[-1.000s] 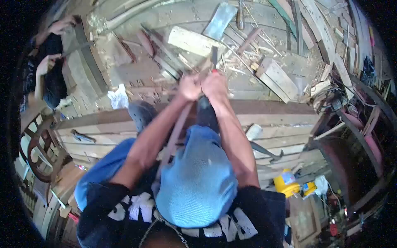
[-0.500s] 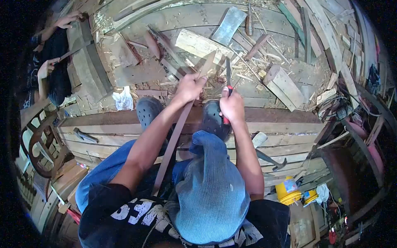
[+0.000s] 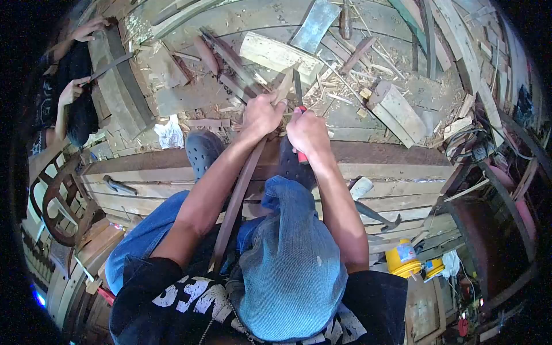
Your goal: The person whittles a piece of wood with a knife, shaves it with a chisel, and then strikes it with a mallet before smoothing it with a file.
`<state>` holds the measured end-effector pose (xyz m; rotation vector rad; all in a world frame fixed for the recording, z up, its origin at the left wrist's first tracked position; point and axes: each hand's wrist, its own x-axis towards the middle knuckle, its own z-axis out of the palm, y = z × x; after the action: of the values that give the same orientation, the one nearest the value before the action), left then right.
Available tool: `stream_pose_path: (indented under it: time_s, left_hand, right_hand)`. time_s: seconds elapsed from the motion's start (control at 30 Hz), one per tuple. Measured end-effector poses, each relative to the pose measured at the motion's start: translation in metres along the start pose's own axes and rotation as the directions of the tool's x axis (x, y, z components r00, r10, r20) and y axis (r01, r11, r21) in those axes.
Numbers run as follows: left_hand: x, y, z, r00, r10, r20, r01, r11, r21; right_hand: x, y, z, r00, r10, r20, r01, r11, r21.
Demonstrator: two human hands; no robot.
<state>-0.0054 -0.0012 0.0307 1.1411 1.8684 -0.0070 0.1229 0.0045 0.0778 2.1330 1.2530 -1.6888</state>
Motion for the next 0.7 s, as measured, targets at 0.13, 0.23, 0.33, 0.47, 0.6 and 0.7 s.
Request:
stream_pose_path:
  time_s: [0.13,0.23,0.33,0.47,0.6,0.7]
  left_hand:
    - [-0.001,0.0,0.004,0.997,0.058,-0.053,-0.057,0.998,0.009]
    - [-0.002,0.007,-0.001,1.0,0.021,0.006,-0.021,0.998,0.064]
    - [-0.002,0.007,-0.001,0.999,0.043,0.013,-0.044,0.996,0.074]
    - [-0.002,0.006,-0.005,0.999,0.028,0.03,-0.031,0.994,0.105]
    - [0.0,-0.001,0.004,0.998,0.066,-0.023,-0.066,0.998,-0.013]
    - [0.004,-0.013,0.003,0.996,0.088,-0.025,-0.09,0.991,-0.102]
  right_hand:
    - [0.0,-0.011,-0.002,0.997,0.075,0.028,-0.075,0.997,-0.019]
    - [0.011,-0.005,0.011,0.999,0.042,-0.007,-0.043,0.998,-0.042]
    - [0.019,0.002,0.023,0.99,-0.016,-0.139,-0.006,0.988,-0.155]
    - [0.044,0.008,0.028,0.993,-0.027,-0.119,0.012,0.992,-0.124]
    - [0.037,0.012,0.027,0.984,-0.021,-0.177,-0.001,0.992,-0.124]
    - [0.034,0.019,0.025,0.985,-0.033,-0.171,0.014,0.994,-0.109]
